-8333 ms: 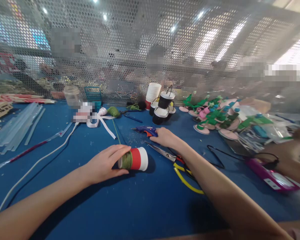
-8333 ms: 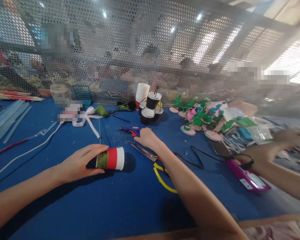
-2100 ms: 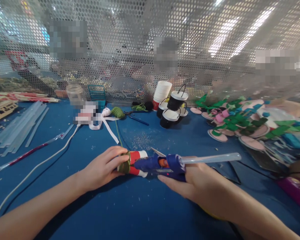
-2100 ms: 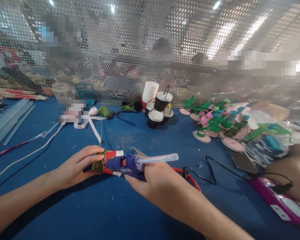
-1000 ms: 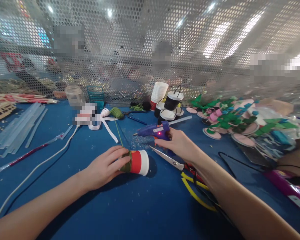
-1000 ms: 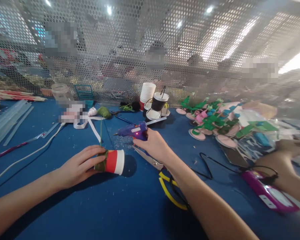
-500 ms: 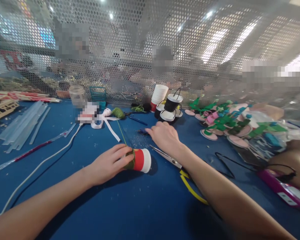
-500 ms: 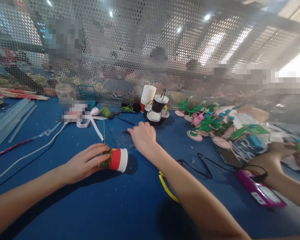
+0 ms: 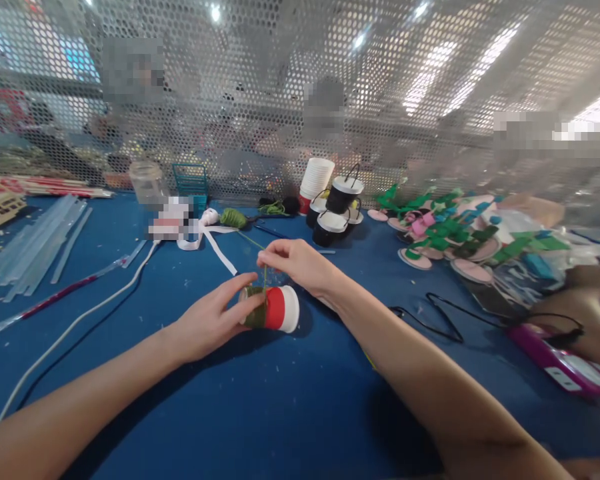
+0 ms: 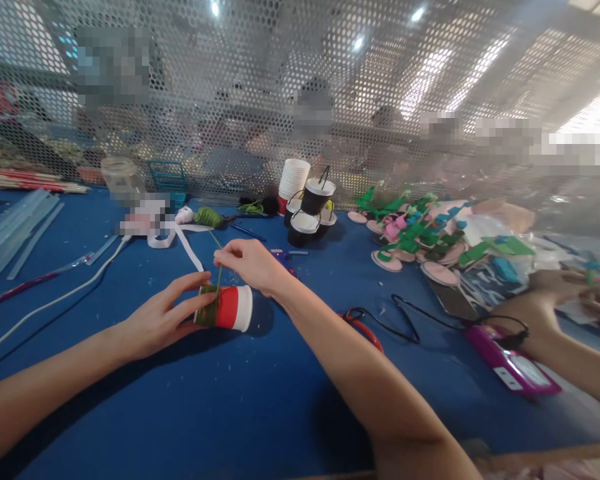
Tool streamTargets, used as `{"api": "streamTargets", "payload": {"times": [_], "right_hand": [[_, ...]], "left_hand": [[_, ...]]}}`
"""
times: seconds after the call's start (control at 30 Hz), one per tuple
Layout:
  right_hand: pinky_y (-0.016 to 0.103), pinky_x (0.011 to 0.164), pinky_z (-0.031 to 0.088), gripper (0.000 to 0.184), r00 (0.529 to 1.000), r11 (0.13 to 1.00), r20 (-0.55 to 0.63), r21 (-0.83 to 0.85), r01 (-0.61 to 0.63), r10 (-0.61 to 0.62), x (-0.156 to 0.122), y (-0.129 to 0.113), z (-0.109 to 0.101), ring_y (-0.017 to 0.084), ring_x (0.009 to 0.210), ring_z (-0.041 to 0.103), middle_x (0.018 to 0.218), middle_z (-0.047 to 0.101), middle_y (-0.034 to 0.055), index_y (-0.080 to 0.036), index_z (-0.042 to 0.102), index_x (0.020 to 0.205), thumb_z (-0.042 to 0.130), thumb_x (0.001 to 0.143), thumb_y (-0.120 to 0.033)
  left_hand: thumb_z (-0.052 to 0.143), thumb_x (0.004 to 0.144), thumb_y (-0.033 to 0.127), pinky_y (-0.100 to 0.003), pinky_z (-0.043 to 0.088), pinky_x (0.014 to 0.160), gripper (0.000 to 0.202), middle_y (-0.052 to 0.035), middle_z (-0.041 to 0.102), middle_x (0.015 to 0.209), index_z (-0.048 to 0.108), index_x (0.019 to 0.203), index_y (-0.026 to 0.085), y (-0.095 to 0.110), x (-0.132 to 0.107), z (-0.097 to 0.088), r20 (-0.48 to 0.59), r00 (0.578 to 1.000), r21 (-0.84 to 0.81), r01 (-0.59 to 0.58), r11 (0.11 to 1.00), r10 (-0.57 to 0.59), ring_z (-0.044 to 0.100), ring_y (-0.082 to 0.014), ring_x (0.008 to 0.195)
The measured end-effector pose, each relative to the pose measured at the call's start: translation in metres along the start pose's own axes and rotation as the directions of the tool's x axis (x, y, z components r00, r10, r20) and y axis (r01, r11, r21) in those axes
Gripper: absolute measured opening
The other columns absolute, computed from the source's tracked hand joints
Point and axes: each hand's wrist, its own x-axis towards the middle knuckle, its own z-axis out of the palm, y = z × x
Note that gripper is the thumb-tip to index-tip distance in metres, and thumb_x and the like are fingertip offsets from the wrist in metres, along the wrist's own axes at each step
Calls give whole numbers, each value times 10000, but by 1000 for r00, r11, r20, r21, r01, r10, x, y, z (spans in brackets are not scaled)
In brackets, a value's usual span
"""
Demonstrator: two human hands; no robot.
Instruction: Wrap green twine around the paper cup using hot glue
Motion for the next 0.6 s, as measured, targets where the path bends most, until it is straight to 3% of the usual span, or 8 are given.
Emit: {"api": "streamTargets", "payload": {"times": [0.1,0.23,0.43,0.6], "right_hand": [[246,579,357,226,997,999,-67,0,49,-49,-7,0,-7,94,574,440,648,570,-2,-151,570,654,507,776,-332],[244,577,357,232,985,996,-145,-20,87,-89,-11,1,-10,98,581,447,642,563,-4,-155,560,656,499,785,-338],[241,594,371,220,977,992,-174,-48,119,-126,-9,4,-7,105,598,475,633,575,-5,-157,563,652,505,792,-316],[220,553,353,214,981,993,-162,-69,95,-105,-8,3,-3,83,546,442,619,560,-17,-151,559,645,500,803,-282]], "left_hand": [[628,761,199,-408,514,852,498,-147,479,1150,367,1183,173,0,-1,3,56,993,-141,108,984,-101,539,-255,1056],[668,729,247,-419,521,833,517,-128,497,1099,384,1154,166,1,0,4,70,985,-224,172,959,-161,557,-251,1019],[671,723,214,-408,522,839,513,-134,504,1111,394,1152,166,4,0,3,82,990,-247,131,960,-114,552,-248,1032],[643,745,182,-396,524,831,470,-154,519,1091,412,1151,130,8,2,1,32,999,-210,47,977,-41,550,-250,1014]]}}
